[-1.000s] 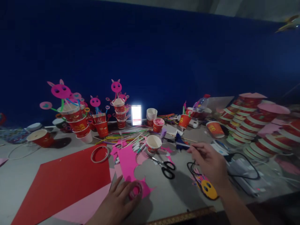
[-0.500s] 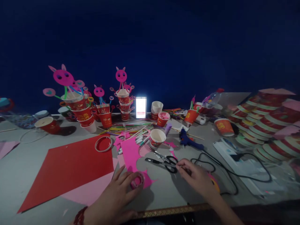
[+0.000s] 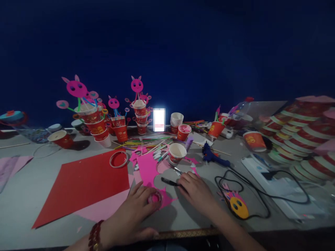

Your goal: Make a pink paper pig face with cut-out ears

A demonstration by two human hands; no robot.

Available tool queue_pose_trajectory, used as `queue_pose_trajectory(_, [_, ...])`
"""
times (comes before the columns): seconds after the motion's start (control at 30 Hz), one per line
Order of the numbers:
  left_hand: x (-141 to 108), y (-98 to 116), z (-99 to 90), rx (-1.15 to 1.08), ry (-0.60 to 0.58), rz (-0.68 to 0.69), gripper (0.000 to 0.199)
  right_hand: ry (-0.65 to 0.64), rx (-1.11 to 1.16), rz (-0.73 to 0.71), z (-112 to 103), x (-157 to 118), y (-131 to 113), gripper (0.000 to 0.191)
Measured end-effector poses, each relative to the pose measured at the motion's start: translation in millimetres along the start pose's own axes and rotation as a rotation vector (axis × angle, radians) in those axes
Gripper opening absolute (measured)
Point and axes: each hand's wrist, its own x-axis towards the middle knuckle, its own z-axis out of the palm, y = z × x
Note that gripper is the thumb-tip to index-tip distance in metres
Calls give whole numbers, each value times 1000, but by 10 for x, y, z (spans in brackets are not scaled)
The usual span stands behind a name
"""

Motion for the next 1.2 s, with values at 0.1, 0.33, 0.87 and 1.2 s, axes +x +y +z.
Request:
queue_pose_trajectory(0.1, [27,26,-10,-53,148,-32,57,-1,91,44,-105,-33,25,10])
queue_pose_trajectory(0.33, [351,-44,-101,311,297,-26,19,-58,358,-40,-258,-108,-207,14])
queue_pose_trajectory(0.87, [-375,-704,-434,318,372,-326,45,327,-8,93,-488,-612,397,28])
queue_pose_trajectory(1.2, [130,-1167,-241,419,370,-335,35,-57,974,187,-230,-518,35,39])
